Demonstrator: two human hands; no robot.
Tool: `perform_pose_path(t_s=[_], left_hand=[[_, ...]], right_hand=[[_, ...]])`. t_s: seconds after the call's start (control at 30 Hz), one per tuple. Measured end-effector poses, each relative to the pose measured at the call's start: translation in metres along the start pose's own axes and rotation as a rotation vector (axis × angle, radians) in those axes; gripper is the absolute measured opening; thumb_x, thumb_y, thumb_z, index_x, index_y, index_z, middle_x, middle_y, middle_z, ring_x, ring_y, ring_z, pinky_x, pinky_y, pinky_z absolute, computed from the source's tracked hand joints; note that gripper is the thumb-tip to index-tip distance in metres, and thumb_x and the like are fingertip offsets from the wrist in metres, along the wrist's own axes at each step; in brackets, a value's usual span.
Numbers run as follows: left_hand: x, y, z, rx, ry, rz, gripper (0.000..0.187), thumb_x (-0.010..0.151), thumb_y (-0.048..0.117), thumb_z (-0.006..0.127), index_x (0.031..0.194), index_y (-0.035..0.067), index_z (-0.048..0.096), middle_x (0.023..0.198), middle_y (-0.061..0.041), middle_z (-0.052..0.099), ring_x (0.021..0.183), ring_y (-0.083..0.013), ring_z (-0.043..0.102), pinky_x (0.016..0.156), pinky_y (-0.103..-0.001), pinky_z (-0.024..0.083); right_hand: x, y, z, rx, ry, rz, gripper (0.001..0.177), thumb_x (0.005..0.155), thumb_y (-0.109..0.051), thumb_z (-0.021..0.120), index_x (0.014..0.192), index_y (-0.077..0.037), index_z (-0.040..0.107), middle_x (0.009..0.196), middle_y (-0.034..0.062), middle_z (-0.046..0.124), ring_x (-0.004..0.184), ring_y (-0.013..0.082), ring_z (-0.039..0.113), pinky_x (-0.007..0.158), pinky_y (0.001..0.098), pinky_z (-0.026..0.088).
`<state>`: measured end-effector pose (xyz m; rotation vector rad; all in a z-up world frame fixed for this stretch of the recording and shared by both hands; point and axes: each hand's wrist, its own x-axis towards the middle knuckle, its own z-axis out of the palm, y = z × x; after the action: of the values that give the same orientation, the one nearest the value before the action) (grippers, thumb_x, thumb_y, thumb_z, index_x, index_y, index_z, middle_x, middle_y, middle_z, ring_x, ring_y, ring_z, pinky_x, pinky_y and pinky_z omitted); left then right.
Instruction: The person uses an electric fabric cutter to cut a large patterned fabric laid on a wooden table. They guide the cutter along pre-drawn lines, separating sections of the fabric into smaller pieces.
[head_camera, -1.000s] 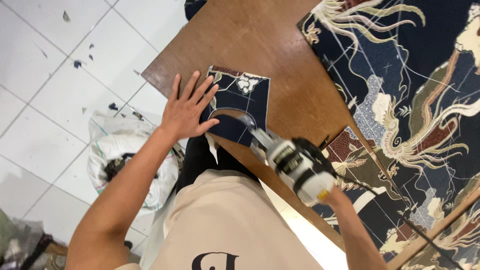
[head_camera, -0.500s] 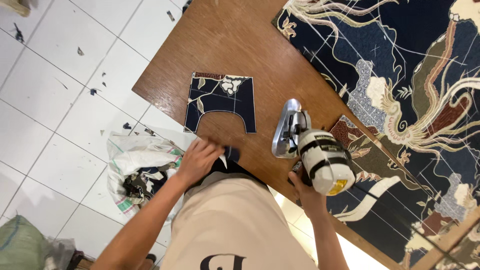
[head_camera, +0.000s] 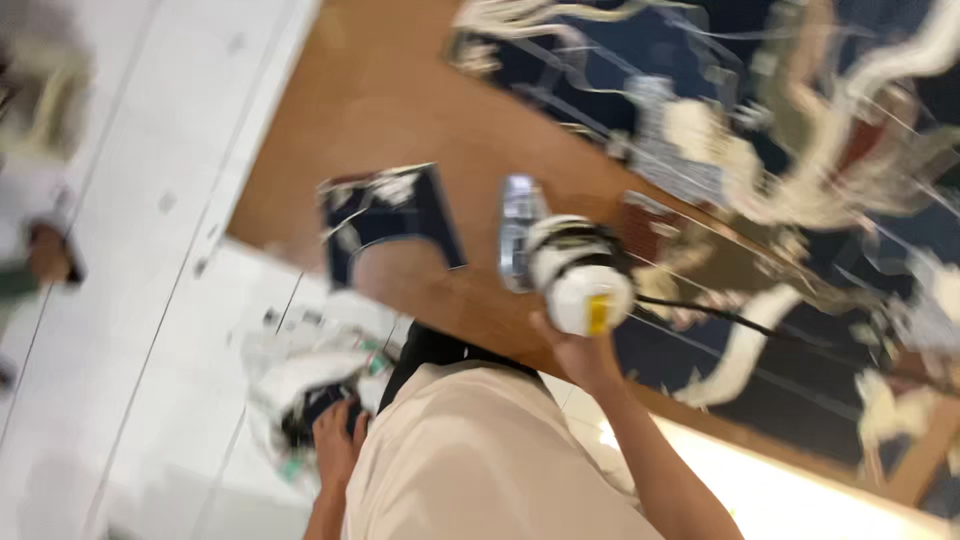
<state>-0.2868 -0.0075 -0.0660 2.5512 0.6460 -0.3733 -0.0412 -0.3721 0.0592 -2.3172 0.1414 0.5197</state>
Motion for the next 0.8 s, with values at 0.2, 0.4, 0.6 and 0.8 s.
perform_pose_path(t_s=[0.2, 0.4, 0.6, 0.8], left_hand=[[0.083, 0.055, -0.013, -0.404, -0.461, 0.178, 0.03, 0.101, 0.023, 0.058, 0.122, 0.007, 0.072, 0.116, -0.013, 0.076, 0.106, -0.024, 0.071, 0.096, -0.033, 0.052], [0.108, 0.161, -0.034, -0.529, -0.611, 0.248, 0.033, 0.105, 0.021, 0.055, 0.128, 0.001, 0.069, 0.115, -0.014, 0.076, 0.101, -0.0208, 0.069, 0.092, -0.03, 0.053], [0.098, 0.269, -0.007, -1.031, -0.74, -0.059, 0.053, 0.105, 0.027, 0.047, 0.154, 0.009, 0.037, 0.15, -0.004, 0.054, 0.131, -0.0151, 0.052, 0.108, -0.033, 0.042], [0.081, 0.335, 0.048, -0.802, -0.79, -0.142, 0.057, 0.099, 0.033, 0.057, 0.149, 0.009, 0.047, 0.145, -0.005, 0.058, 0.129, -0.0153, 0.052, 0.102, -0.034, 0.039]], right_hand=[[-0.016, 0.021, 0.031, 0.082, 0.115, 0.079, 0.035, 0.093, -0.028, 0.076, 0.12, -0.008, 0.067, 0.11, 0.0087, 0.072, 0.097, 0.0245, 0.065, 0.082, 0.041, 0.053], [-0.079, 0.05, 0.039, 0.244, 0.319, 0.177, 0.033, 0.094, -0.025, 0.074, 0.121, -0.008, 0.068, 0.112, 0.009, 0.072, 0.1, 0.0241, 0.065, 0.084, 0.04, 0.054], [-0.155, 0.136, 0.021, 0.36, 0.537, 0.289, 0.032, 0.094, -0.022, 0.072, 0.123, -0.008, 0.069, 0.115, 0.0093, 0.072, 0.103, 0.0237, 0.066, 0.086, 0.039, 0.055], [-0.261, 0.259, -0.008, 0.405, 0.582, 0.319, 0.031, 0.095, -0.019, 0.07, 0.124, -0.008, 0.069, 0.118, 0.0096, 0.071, 0.105, 0.0234, 0.066, 0.087, 0.038, 0.055]])
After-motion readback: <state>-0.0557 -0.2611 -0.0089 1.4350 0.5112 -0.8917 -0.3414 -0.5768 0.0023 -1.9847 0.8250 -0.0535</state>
